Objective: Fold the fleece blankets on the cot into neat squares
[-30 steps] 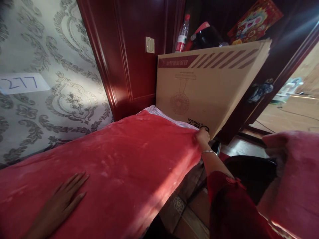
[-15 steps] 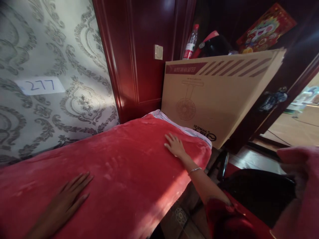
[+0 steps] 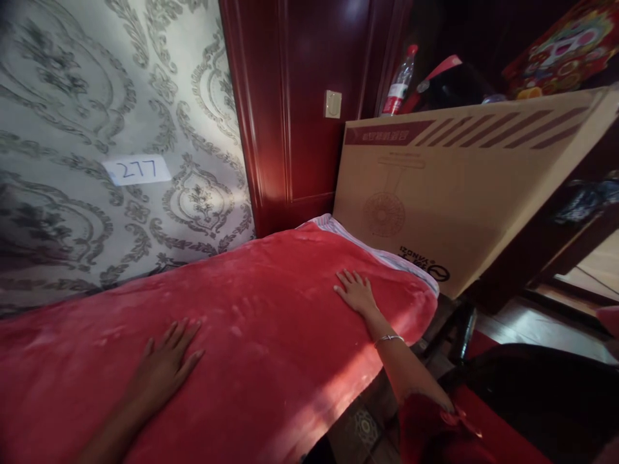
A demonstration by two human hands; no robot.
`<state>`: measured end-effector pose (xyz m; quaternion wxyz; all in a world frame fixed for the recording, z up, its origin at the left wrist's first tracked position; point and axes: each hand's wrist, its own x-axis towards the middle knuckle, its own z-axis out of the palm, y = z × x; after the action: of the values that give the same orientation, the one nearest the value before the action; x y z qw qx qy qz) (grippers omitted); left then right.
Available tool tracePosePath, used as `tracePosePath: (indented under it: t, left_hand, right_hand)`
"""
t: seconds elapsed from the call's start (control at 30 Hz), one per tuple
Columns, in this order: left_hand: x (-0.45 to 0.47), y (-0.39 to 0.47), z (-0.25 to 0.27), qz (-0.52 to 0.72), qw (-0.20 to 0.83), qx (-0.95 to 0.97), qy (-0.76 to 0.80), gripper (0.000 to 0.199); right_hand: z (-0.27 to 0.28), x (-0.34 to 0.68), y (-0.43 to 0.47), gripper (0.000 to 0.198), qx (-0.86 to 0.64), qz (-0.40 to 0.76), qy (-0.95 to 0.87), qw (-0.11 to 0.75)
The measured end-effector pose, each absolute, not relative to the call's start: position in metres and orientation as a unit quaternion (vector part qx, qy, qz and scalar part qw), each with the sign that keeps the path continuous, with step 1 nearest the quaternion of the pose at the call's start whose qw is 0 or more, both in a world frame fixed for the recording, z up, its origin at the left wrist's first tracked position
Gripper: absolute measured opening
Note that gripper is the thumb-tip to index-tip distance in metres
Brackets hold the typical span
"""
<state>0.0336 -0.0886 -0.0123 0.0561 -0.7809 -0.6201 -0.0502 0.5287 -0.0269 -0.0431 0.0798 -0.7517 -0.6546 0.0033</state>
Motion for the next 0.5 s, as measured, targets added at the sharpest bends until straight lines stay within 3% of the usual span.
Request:
tracePosePath:
  t: [0.27,0.5]
  left_hand:
    - [0.053,-0.097,0.001,-0.01,0.039,-0.744,-0.667,0.064]
    - [0.128,-0.049,0.013,-0.002,-0.039,-0.816,-0.577,0.065]
  right_hand:
    - [-0.049,0.529,-0.026,0.058,-0.756,-0.008,-0.65,0.078]
    - [-0.047,0.527,-0.027,0.06,-0.757,0.001,-0.649,0.072]
